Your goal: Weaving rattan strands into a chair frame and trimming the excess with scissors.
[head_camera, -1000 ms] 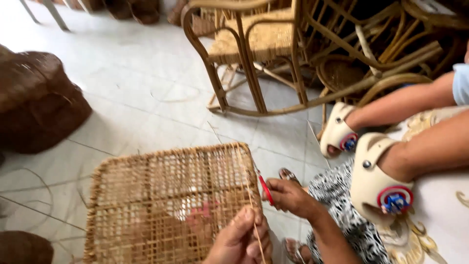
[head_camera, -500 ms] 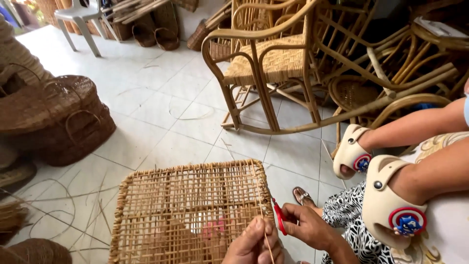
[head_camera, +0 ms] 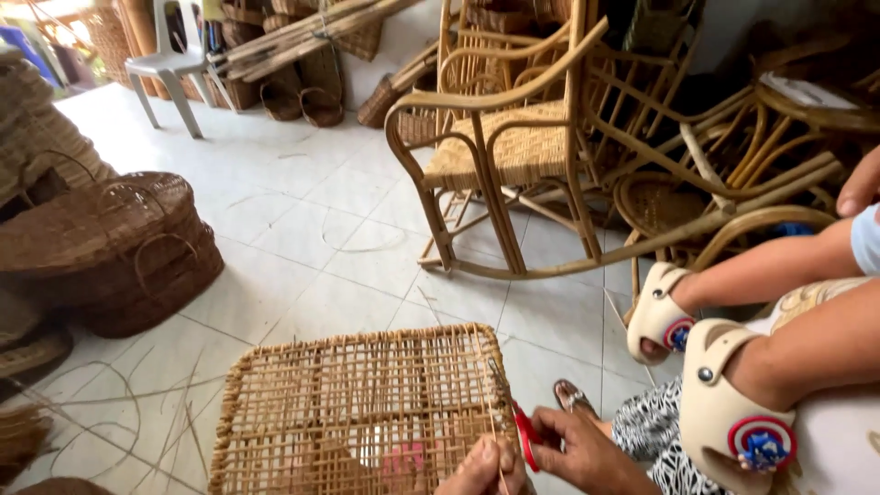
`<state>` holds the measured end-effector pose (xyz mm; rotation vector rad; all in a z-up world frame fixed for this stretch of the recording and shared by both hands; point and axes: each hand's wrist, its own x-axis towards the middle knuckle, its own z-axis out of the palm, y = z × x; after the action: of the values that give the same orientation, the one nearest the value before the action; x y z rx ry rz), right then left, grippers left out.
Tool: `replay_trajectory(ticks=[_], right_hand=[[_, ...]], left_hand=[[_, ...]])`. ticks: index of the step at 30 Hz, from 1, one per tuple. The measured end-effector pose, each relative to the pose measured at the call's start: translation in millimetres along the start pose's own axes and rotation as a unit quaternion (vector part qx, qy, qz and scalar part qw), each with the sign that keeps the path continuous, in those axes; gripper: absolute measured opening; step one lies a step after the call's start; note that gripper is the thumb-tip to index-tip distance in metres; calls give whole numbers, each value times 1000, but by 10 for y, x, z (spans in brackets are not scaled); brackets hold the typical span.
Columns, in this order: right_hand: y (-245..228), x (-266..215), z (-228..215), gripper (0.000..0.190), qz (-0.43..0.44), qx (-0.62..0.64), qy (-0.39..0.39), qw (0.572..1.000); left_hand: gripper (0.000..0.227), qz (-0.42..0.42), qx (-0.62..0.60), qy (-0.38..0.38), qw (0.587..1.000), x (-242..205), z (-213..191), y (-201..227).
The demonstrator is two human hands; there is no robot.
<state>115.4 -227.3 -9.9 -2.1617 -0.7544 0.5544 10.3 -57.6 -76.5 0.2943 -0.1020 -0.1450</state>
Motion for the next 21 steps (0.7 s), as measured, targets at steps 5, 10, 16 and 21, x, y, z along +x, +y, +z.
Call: replay_trajectory(ticks=[5, 10, 16, 21], right_hand=[[166, 3, 11, 25, 89, 152, -46, 983], [-236, -31, -41, 40, 61, 30, -14, 998], [-305, 62, 19, 37, 1, 57, 35, 998], [-494, 66, -3, 48, 9, 0, 38, 999]], left_hand=[[34, 160, 59, 31, 985, 230, -195, -226], [29, 102, 54, 12, 993, 133, -229, -216], [22, -47, -67, -15, 997, -221, 350, 167], [20, -71, -77, -47, 993, -272, 383, 227]])
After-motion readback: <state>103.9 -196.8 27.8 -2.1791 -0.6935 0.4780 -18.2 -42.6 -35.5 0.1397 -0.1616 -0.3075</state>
